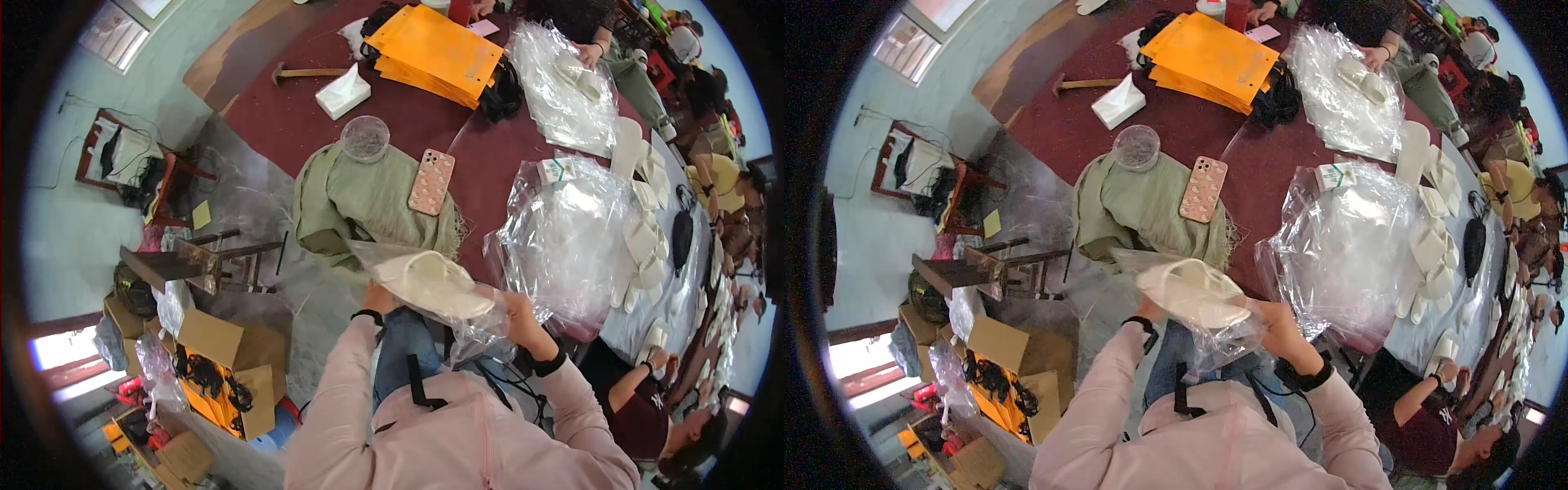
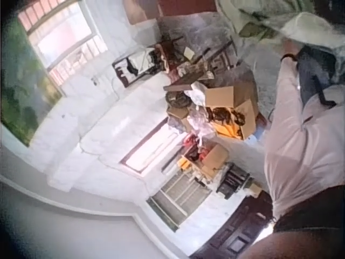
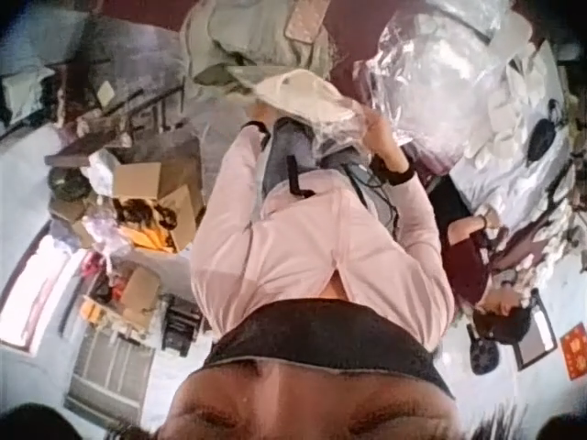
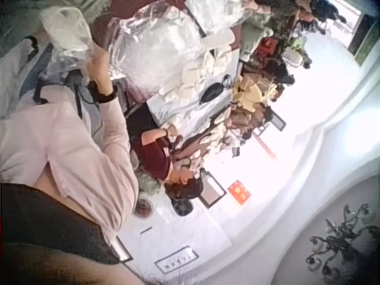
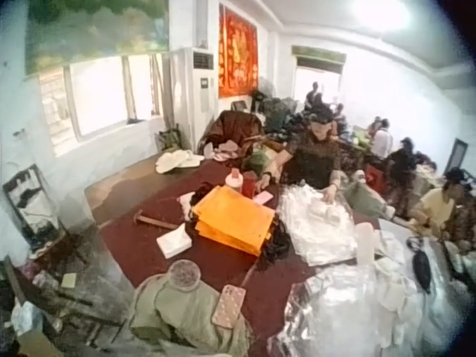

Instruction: Packing white sandals into plastic bags in a manufacturing setting.

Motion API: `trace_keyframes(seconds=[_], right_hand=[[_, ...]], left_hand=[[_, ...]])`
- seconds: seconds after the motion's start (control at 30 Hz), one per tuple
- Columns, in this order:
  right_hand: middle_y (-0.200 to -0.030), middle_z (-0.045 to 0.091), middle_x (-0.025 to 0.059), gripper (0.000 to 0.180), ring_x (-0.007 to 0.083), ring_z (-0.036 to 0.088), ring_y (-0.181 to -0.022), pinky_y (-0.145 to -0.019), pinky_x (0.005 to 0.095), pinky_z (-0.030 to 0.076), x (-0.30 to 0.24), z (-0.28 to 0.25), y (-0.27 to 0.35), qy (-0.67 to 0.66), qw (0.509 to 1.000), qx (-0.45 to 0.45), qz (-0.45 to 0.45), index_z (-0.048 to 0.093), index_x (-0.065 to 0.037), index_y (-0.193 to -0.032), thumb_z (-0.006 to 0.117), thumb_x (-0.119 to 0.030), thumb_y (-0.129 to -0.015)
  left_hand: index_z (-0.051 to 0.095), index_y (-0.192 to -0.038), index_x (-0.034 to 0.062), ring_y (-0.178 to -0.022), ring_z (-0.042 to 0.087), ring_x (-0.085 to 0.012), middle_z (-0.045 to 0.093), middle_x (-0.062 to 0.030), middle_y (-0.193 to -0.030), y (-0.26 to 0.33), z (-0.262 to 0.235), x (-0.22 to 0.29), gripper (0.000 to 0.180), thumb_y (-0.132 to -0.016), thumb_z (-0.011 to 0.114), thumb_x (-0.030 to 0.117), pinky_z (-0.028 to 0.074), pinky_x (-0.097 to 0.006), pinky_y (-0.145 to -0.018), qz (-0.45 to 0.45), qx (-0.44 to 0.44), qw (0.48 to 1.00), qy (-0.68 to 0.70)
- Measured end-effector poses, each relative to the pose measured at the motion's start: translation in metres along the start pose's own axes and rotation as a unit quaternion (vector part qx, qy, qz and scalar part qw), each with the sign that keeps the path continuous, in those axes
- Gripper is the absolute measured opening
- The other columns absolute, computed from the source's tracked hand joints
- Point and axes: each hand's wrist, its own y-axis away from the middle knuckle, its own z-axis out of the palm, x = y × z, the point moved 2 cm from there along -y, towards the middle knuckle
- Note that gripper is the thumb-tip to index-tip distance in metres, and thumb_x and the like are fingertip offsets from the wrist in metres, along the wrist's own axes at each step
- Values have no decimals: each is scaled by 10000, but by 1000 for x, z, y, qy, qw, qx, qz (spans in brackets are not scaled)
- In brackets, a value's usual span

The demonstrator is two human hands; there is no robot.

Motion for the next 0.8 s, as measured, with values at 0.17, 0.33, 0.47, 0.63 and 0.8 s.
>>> trace_keyframes(seconds=[0.17, 0.33, 0.47, 0.63, 0.8], right_hand=[[-991, 646, 142, 428, 174, 627, -877, -780, 290, 480, 46, 51, -52, -24, 999, -25, 3, 543, -13, -1168, 642, -135, -770], [-916, 637, 167, 433, 314, 618, -798, -690, 365, 492, 89, 129, -111, 199, 980, -8, 9, 509, -33, -1204, 539, -76, -775], [-978, 609, 156, 493, 320, 599, -769, -627, 380, 480, 133, 145, -131, 324, 937, -38, 129, 460, -59, -1249, 547, -62, -763], [-1195, 475, 171, 715, 324, 436, -1123, -917, 512, 330, 99, 120, -162, 383, 897, 217, 44, 301, -48, -1329, 652, -291, -756], [-1323, 360, 175, 918, 322, 354, -1214, -943, 524, 311, 125, 63, -206, 374, 758, 427, 322, 239, 17, -1346, 684, -444, -689]], left_hand=[[409, -1298, 90, -1230, 387, -306, 440, -167, -1306, -41, 17, 84, 612, -765, 633, 288, 315, -386, -1009, 51, -81, 992, 77], [425, -1289, 93, -1243, 371, -297, 436, -157, -1313, -38, -1, 117, 592, -772, 626, 300, 302, -385, -1018, 79, -151, 976, 133], [438, -1282, 96, -1253, 358, -289, 432, -150, -1318, 14, 3, 125, 576, -779, 621, 309, 291, -385, -1025, 112, -211, 958, 159], [454, -1273, 99, -1266, 341, -280, 428, -140, -1325, 34, -13, 147, 558, -786, 614, 321, 278, -384, -1035, 141, -282, 932, 178], [531, -1190, 96, -1125, 496, -303, 536, -154, -1211, 17, -39, 152, 494, -768, 602, 344, 405, -336, -910, 147, -187, 939, 250]])
